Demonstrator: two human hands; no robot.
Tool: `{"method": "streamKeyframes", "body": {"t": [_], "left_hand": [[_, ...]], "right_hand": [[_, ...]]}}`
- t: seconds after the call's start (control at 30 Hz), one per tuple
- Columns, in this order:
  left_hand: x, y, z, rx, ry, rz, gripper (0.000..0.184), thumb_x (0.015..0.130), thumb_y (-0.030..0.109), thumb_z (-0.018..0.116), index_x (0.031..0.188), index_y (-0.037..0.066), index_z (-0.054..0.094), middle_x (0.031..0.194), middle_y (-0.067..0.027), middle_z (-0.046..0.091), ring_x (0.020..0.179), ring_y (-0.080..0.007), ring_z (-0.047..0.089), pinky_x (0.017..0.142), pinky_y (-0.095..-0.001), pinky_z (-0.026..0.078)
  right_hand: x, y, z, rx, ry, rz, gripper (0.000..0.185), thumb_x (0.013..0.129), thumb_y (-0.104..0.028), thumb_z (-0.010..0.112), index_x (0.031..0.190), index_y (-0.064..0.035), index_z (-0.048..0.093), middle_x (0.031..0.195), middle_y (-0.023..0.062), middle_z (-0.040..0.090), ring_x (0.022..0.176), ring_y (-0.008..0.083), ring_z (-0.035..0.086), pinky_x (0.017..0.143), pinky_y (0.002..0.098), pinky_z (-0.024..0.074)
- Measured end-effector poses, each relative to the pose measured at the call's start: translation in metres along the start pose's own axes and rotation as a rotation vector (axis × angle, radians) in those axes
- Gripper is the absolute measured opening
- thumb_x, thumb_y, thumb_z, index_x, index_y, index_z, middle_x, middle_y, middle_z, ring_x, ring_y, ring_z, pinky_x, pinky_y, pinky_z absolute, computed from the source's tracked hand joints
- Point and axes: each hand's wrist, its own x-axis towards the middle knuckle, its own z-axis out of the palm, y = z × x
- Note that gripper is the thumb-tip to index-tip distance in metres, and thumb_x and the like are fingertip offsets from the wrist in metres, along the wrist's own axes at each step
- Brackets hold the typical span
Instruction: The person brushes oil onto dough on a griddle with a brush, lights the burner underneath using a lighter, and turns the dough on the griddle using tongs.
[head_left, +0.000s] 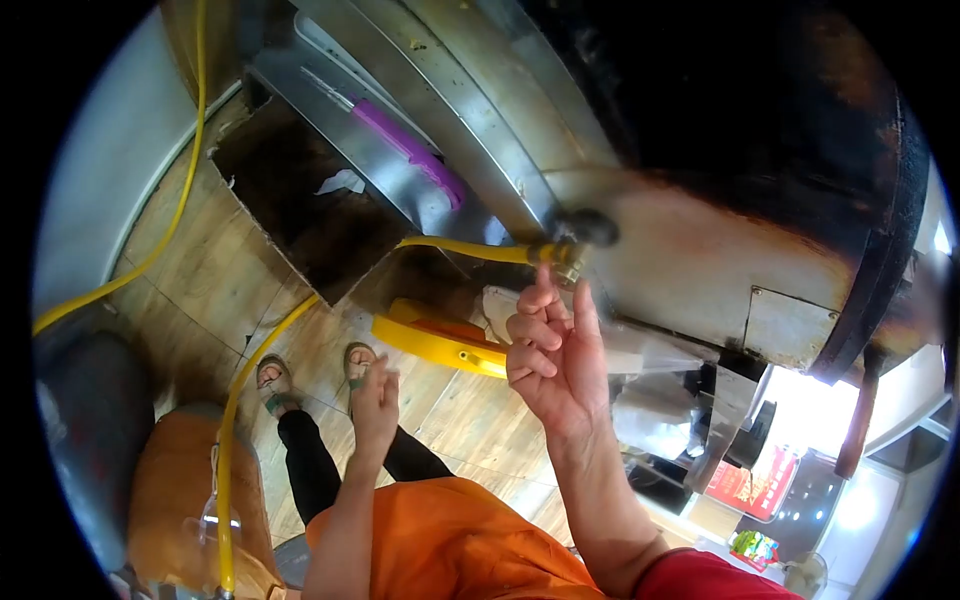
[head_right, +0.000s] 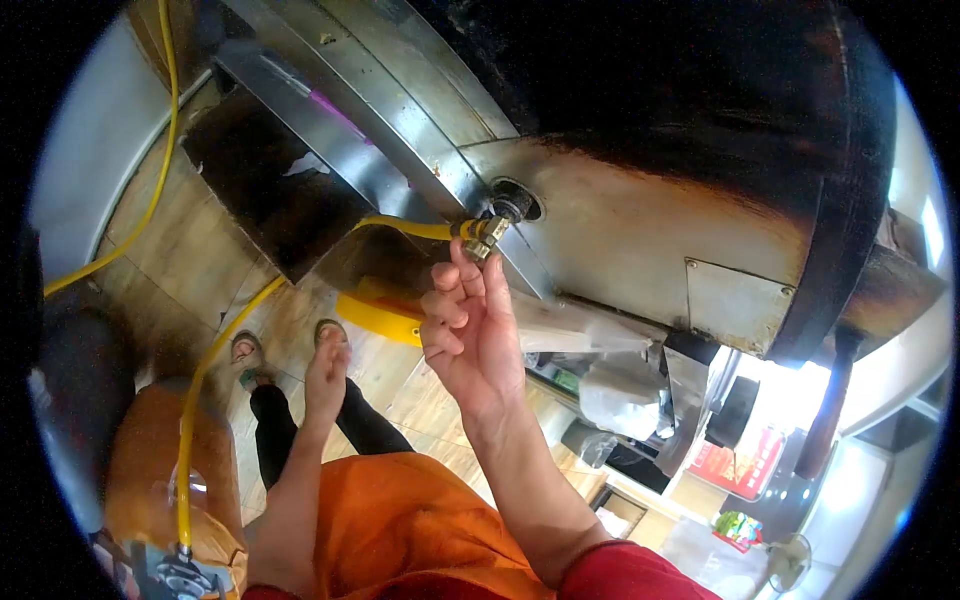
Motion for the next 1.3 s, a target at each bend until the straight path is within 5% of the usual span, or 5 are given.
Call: {"method": "streamKeyframes", "body": {"t": [0.13, 0.5, 0.67, 1.0, 1.3], "left_hand": [[-0.073, -0.021, -0.003, -0.260, -0.031, -0.021, 0.038, 0.093, 0.019, 0.051, 0.126, 0.003, 0.045, 0.093, -0.0086, 0.063, 0.079, -0.0142, 0.060, 0.069, -0.0250, 0.046], [-0.141, 0.069, -0.051, 0.009, -0.120, -0.206, 0.037, 0.090, 0.009, 0.053, 0.126, 0.005, 0.046, 0.093, -0.0106, 0.062, 0.082, -0.0183, 0.061, 0.072, -0.0289, 0.051], [-0.163, 0.107, -0.073, 0.107, -0.085, -0.091, 0.038, 0.086, 0.004, 0.055, 0.123, 0.004, 0.049, 0.094, -0.0115, 0.061, 0.082, -0.0201, 0.062, 0.072, -0.0287, 0.051], [-0.162, 0.285, -0.088, 0.241, -0.290, 0.219, 0.032, 0.086, 0.003, 0.052, 0.118, 0.004, 0.053, 0.094, -0.0133, 0.061, 0.082, -0.0248, 0.062, 0.071, -0.0315, 0.051], [-0.140, 0.484, 0.028, -0.058, -0.741, 0.174, 0.049, 0.094, 0.024, 0.049, 0.133, -0.002, 0.036, 0.113, -0.0116, 0.057, 0.096, -0.0169, 0.058, 0.082, -0.0288, 0.049]], "right_hand": [[0.001, -0.002, -0.001, 0.022, 0.006, 0.016, 0.030, 0.089, -0.038, 0.056, 0.105, -0.0126, 0.060, 0.083, -0.0014, 0.055, 0.059, 0.0033, 0.040, 0.042, 0.0144, 0.0284], [-0.003, 0.000, 0.000, 0.054, 0.084, 0.044, 0.033, 0.087, -0.042, 0.057, 0.105, -0.0148, 0.058, 0.086, 0.0002, 0.061, 0.058, 0.0045, 0.044, 0.041, 0.0155, 0.0289], [-0.032, 0.009, -0.005, -0.027, 0.153, 0.114, 0.039, 0.088, -0.049, 0.052, 0.109, -0.0156, 0.054, 0.092, 0.0016, 0.063, 0.059, 0.0057, 0.047, 0.043, 0.0167, 0.0310], [-0.208, 0.003, -0.055, -0.622, 0.290, 0.278, 0.030, 0.094, -0.027, 0.046, 0.115, -0.0076, 0.053, 0.086, 0.0022, 0.059, 0.058, 0.0058, 0.045, 0.046, 0.0188, 0.0355], [-0.268, -0.128, -0.106, -1.152, 0.401, -0.827, 0.017, 0.090, -0.013, 0.054, 0.103, -0.0041, 0.060, 0.084, 0.0051, 0.062, 0.069, 0.0113, 0.055, 0.061, 0.0239, 0.0445]]}}
